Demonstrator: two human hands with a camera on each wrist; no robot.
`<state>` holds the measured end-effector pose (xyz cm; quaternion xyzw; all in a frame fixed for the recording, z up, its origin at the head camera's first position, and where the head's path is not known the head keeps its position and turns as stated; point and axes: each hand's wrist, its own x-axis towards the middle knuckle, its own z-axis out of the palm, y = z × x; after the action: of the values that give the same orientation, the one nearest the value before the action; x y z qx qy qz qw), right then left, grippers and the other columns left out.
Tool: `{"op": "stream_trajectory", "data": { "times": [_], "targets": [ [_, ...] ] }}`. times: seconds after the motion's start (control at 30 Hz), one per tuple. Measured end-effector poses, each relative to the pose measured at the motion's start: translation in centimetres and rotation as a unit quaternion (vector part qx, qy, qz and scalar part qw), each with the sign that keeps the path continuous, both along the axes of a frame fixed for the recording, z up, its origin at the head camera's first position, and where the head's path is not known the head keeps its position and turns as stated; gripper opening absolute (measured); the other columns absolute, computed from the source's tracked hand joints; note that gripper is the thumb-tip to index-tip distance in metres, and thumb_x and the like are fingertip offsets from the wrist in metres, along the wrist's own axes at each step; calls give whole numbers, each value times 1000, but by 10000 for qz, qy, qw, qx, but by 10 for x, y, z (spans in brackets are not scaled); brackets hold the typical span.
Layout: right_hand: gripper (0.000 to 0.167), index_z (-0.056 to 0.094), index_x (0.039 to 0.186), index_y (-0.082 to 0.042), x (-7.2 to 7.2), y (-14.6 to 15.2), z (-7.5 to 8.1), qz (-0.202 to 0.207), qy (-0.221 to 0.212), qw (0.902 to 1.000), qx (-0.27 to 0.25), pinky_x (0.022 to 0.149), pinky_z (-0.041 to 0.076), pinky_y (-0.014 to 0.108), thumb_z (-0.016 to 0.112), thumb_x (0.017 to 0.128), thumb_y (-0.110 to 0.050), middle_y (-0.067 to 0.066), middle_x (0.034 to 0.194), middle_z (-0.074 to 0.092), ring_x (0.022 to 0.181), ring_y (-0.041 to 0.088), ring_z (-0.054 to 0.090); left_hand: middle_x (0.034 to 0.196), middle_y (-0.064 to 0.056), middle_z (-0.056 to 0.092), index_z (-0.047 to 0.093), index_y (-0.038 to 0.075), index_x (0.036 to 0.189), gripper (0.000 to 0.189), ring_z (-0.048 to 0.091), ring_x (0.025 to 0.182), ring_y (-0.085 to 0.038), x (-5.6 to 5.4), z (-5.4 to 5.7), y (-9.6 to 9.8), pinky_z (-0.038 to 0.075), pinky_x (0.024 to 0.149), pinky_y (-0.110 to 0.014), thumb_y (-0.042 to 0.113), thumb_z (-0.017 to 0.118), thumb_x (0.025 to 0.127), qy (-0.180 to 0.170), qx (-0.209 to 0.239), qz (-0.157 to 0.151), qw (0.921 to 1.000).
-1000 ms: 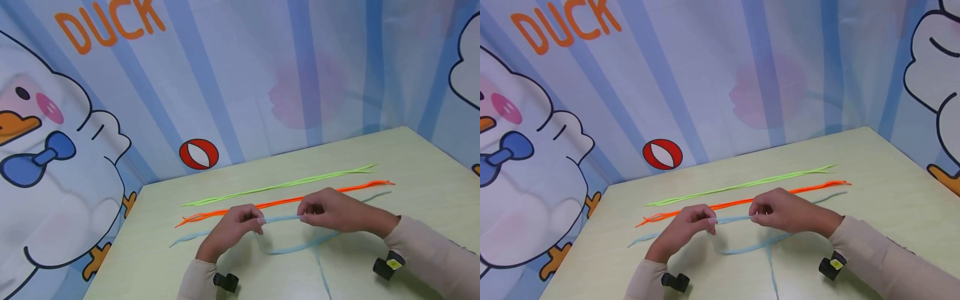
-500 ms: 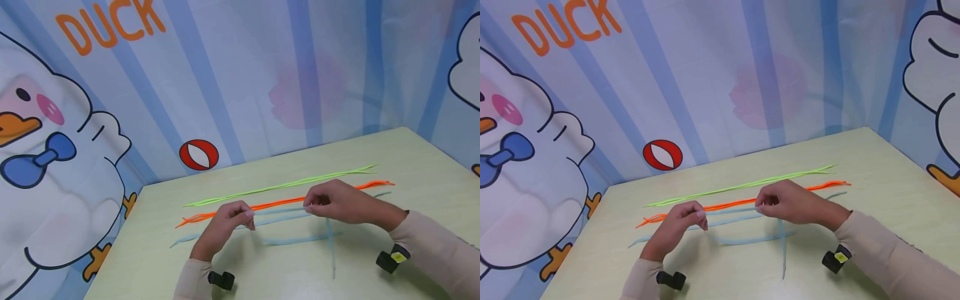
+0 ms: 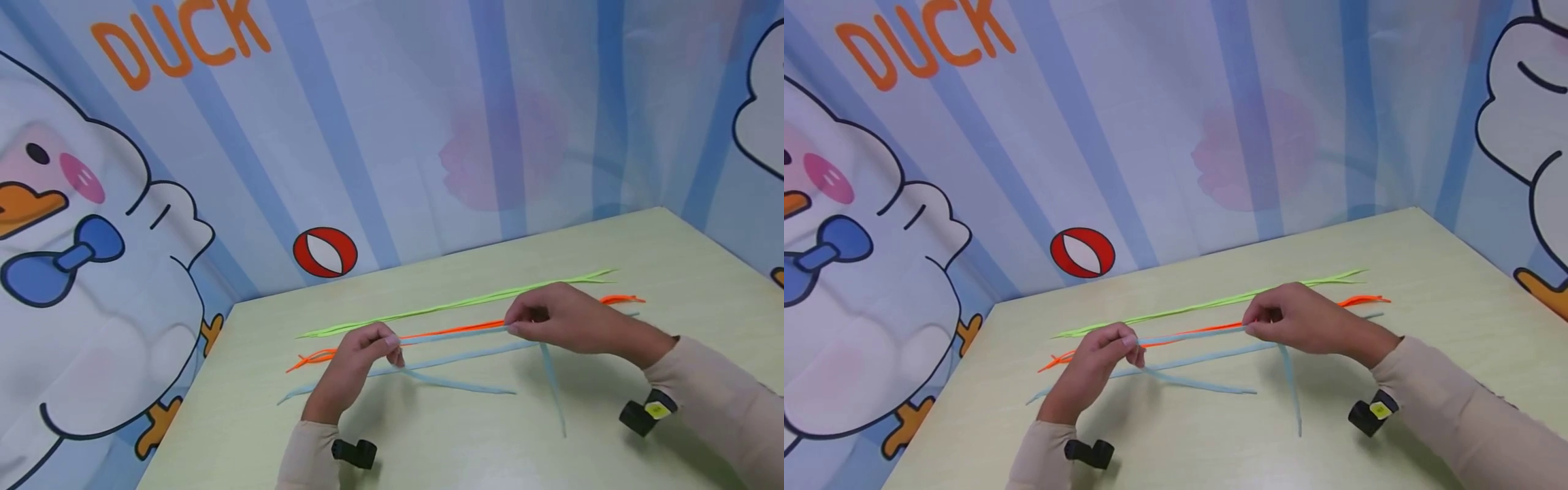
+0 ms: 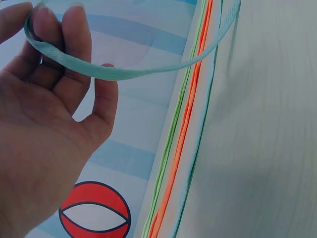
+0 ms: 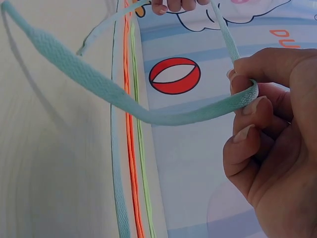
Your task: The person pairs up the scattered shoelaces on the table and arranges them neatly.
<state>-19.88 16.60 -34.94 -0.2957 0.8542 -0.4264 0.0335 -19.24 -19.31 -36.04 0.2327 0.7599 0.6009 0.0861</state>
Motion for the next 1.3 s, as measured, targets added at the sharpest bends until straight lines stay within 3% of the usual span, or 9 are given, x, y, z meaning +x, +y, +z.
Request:
{"op": "stream_trajectory", "data": {
  "times": [0.47, 0.7, 0.97, 1.3],
  "targets": [
    [11, 73, 101, -16, -5, 9, 2, -151, -107, 9998, -22, 64, 49, 30, 71, 95, -25, -3, 87, 66, 74, 17, 56, 84, -12, 57, 55, 3, 85, 29, 64, 85, -29, -2, 3, -10, 46, 95, -45, 25, 54, 104, -87, 8, 474, 9988],
    [17, 72, 108, -11, -8, 15, 2, -236, -329, 9990, -182, 64, 50, 31, 70, 95, -22, -1, 89, 66, 76, 18, 56, 83, -14, 55, 53, 0, 82, 37, 63, 85, -31, -2, 4, -17, 46, 95, -47, 31, 56, 103, -57, 196, 730, 9971],
    [15, 71, 109, -11, -11, 19, 1, -247, -300, 9991, -167, 64, 50, 31, 67, 97, -19, 1, 89, 65, 75, 19, 56, 84, -17, 59, 57, -3, 85, 39, 62, 85, -32, -5, 4, -23, 49, 93, -45, 31, 54, 104, 20, 286, 757, 9967],
    [15, 70, 110, -9, -15, 25, -2, -269, -417, 9987, -129, 67, 51, 32, 65, 97, -16, 1, 96, 66, 82, 20, 56, 87, -17, 58, 56, -3, 86, 40, 62, 86, -31, -4, 1, -28, 48, 94, -43, 33, 56, 103, -51, 257, 1015, 9945]
  ]
}}
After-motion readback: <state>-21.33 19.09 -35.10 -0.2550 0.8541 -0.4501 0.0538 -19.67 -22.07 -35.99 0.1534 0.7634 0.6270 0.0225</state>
